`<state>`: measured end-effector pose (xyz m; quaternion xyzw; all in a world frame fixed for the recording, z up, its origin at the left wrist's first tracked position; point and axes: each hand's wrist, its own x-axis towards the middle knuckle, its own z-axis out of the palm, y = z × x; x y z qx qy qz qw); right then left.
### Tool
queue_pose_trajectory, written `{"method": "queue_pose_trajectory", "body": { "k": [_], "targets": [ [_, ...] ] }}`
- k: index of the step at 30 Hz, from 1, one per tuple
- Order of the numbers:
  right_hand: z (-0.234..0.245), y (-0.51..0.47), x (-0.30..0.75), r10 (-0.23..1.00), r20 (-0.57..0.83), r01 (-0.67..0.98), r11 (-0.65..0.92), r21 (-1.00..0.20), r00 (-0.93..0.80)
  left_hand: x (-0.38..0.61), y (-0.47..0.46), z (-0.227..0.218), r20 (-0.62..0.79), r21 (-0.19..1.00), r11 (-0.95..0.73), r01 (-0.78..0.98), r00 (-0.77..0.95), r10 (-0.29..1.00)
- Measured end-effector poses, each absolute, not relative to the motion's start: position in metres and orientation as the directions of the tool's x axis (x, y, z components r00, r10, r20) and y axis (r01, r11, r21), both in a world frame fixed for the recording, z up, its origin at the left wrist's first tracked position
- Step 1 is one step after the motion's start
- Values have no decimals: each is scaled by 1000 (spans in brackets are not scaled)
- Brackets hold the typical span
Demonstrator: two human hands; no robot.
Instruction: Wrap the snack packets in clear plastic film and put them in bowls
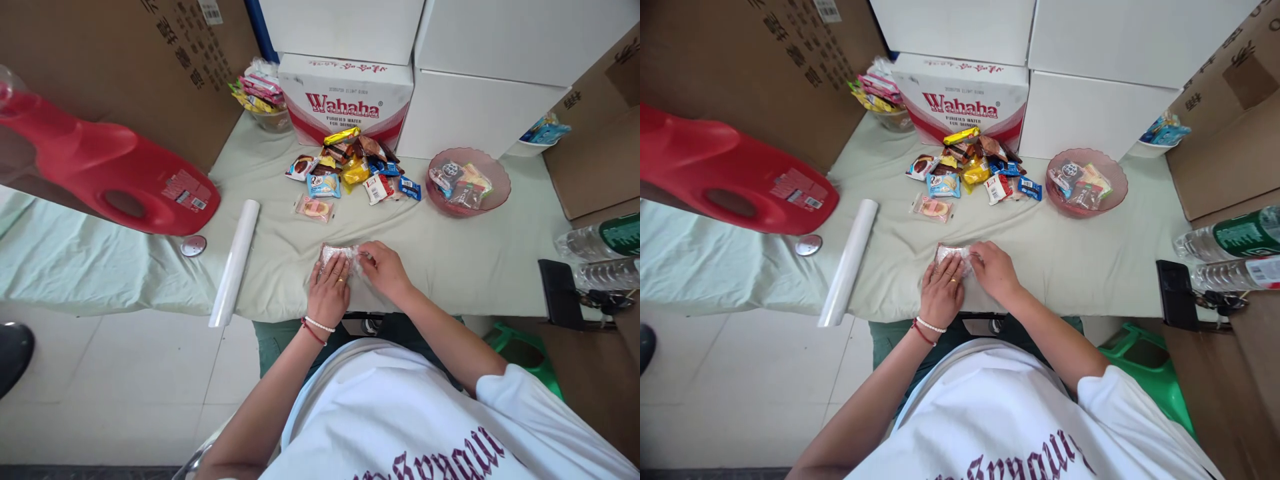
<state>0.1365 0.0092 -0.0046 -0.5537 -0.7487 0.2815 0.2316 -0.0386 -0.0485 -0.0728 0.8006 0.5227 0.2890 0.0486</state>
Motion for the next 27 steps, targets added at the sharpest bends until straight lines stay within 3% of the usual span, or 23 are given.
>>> {"method": "queue_pose_trajectory", "body": {
  "k": [6,10,15,20,27],
  "targets": [
    [13,37,65,904,-122,814,303,-495,-411,-38,-49,-78,321,405,-276,872,147,936],
    [14,33,49,904,-86,820,336,-464,-419,-56,-44,-73,333,451,-395,800,260,906],
    [18,18,34,867,-69,799,420,-431,-493,-87,-62,-62,388,592,-438,676,237,891],
    [7,17,32,849,-98,815,457,-356,-519,-100,-93,-44,405,668,-323,670,37,914],
    [-4,8,36,846,-10,815,511,-272,-534,-109,-101,-35,430,701,-200,684,-181,884]
  ]
}}
